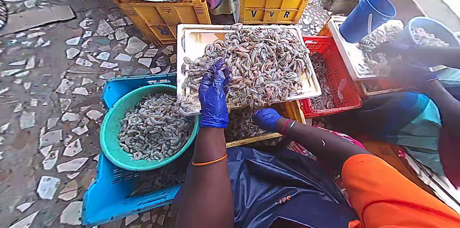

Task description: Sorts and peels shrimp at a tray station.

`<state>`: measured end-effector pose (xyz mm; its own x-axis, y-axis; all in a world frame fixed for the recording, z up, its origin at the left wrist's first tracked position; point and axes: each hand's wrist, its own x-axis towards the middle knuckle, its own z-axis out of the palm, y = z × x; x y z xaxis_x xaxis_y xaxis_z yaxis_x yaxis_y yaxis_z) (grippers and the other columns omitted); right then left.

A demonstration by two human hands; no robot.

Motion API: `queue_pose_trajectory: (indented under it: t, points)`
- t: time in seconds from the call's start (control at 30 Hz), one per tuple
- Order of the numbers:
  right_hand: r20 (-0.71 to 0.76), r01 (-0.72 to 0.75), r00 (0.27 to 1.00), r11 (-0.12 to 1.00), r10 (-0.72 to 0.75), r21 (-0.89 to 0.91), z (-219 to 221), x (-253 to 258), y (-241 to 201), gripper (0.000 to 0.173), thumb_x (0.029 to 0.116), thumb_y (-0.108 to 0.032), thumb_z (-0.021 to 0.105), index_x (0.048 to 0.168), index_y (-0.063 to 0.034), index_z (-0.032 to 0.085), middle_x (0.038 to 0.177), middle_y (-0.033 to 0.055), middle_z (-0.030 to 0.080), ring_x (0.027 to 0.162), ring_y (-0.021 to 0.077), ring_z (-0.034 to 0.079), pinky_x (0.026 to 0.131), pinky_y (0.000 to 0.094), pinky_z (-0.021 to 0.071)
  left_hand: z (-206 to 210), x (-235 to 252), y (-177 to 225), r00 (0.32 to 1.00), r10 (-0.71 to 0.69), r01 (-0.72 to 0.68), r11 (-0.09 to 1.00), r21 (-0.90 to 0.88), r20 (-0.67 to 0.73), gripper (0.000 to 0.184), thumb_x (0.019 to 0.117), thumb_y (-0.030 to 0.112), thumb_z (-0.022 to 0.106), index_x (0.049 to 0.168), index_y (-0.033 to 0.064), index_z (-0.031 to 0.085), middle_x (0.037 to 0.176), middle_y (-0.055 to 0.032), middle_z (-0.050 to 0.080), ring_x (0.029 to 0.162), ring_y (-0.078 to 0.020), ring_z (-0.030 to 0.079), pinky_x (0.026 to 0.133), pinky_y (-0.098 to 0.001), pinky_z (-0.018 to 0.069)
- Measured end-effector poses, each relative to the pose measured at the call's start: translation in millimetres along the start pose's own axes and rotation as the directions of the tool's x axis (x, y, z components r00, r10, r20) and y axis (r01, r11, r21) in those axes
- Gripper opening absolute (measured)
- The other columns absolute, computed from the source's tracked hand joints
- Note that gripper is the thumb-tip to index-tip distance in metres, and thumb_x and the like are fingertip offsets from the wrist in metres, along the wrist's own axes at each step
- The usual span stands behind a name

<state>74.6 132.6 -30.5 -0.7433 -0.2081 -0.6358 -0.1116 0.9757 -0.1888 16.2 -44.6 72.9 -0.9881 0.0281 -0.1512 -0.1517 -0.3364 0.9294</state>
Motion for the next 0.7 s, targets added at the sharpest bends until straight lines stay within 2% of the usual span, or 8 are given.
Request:
queue_pose_trajectory:
  t: [0.13, 0.2, 0.27, 0.37, 0.43, 0.53, 0.6, 0.7]
  points:
    - [-0.266, 0.018, 0.951, 0.83, 0.158, 0.557, -51.8, -66.3, 24.7, 0.027, 0.0966, -0.035, 0.066, 0.113, -0.0157, 0.075, 0.102, 0.0074, 0.075, 0.098, 0.0227, 0.07, 0.091, 0.0505, 0.0548, 24.3, -14.6, -32.0, 0.854, -0.086, -0.216, 0.838, 0.5, 0.514, 0.053, 0.1016, 0.008, 0.057, 0.153, 0.0171, 0.049, 0.156, -0.0013, 0.05, 0.138, -0.0144, 0.052, 0.114, -0.0389, 0.0435]
    - [-0.38, 0.178, 0.893, 0.585, 0.243, 0.792, -57.2, -85.0, 38.0, 0.021, 0.0958, -0.027, 0.071, 0.109, -0.0124, 0.076, 0.095, 0.0051, 0.076, 0.087, 0.0151, 0.072, 0.085, 0.0402, 0.0589, 39.9, -17.7, -50.6, 0.788, -0.202, -0.273, 0.732, 0.624, 0.581, 0.059, 0.0963, 0.007, 0.065, 0.152, 0.0225, 0.052, 0.152, -0.0007, 0.055, 0.138, -0.0168, 0.052, 0.115, -0.0446, 0.0422]
    - [-0.434, 0.298, 0.845, 0.401, 0.311, 0.866, -54.0, -92.0, 46.0, 0.02, 0.0944, -0.023, 0.075, 0.109, -0.0093, 0.076, 0.097, 0.0052, 0.076, 0.087, 0.0131, 0.072, 0.085, 0.0366, 0.0602, 55.3, -23.3, -63.2, 0.808, -0.212, -0.26, 0.708, 0.657, 0.549, 0.055, 0.0934, 0.004, 0.066, 0.146, 0.0176, 0.059, 0.142, -0.0048, 0.063, 0.131, -0.0167, 0.059, 0.112, -0.0416, 0.0462]
    - [-0.451, 0.157, 0.82, 0.619, 0.353, 0.77, -55.5, -93.8, 59.3, 0.021, 0.096, -0.032, 0.071, 0.108, -0.0156, 0.077, 0.103, 0.0036, 0.076, 0.098, 0.0165, 0.07, 0.092, 0.044, 0.0546, 69.8, -27.0, -73.2, 0.87, -0.138, -0.354, 0.495, 0.793, 0.474, 0.037, 0.0973, 0.014, 0.065, 0.134, 0.0155, 0.069, 0.128, -0.013, 0.07, 0.123, -0.0275, 0.064, 0.109, -0.0519, 0.0459]
    - [-0.422, 0.041, 0.854, 0.768, 0.305, 0.639, -59.1, -95.6, 68.2, 0.028, 0.0999, -0.038, 0.064, 0.11, -0.0147, 0.076, 0.108, 0.0081, 0.074, 0.106, 0.0245, 0.069, 0.096, 0.0516, 0.0515, 74.8, -29.6, -84.9, 0.85, -0.008, -0.506, 0.262, 0.821, 0.526, 0.034, 0.0995, 0.019, 0.062, 0.132, 0.0223, 0.072, 0.121, -0.0158, 0.072, 0.116, -0.0354, 0.068, 0.106, -0.0628, 0.0437]
    - [-0.348, 0.0, 0.904, 0.813, 0.249, 0.582, -58.2, -94.5, 80.6, 0.043, 0.1051, -0.046, 0.052, 0.112, -0.0089, 0.073, 0.11, 0.0137, 0.072, 0.109, 0.0295, 0.067, 0.097, 0.0535, 0.0487, 85.0, -31.8, -102.0, 0.793, 0.13, -0.596, -0.036, 0.802, 0.595, 0.035, 0.1004, 0.016, 0.057, 0.131, 0.021, 0.072, 0.109, -0.0185, 0.075, 0.104, -0.041, 0.071, 0.106, -0.0729, 0.0358]
    - [-0.341, 0.02, 0.909, 0.791, 0.241, 0.612, -55.3, -91.8, 88.6, 0.047, 0.1059, -0.048, 0.048, 0.108, -0.0079, 0.072, 0.106, 0.0141, 0.071, 0.105, 0.029, 0.067, 0.093, 0.0531, 0.0489, 92.6, -33.5, -107.6, 0.783, 0.14, -0.597, -0.103, 0.796, 0.606, 0.029, 0.0975, 0.009, 0.056, 0.12, 0.0108, 0.075, 0.105, -0.0204, 0.075, 0.1, -0.0424, 0.071, 0.106, -0.0732, 0.0358]
    - [-0.342, 0.05, 0.909, 0.751, 0.239, 0.658, -48.6, -84.9, 101.7, 0.049, 0.1038, -0.052, 0.052, 0.099, -0.0068, 0.07, 0.095, 0.0136, 0.068, 0.095, 0.0291, 0.065, 0.085, 0.0537, 0.0489, 100.2, -34.8, -109.5, 0.821, 0.045, -0.567, -0.044, 0.822, 0.569, 0.023, 0.0967, 0.006, 0.055, 0.108, 0.0015, 0.074, 0.106, -0.0238, 0.073, 0.103, -0.0443, 0.07, 0.101, -0.0704, 0.0421]
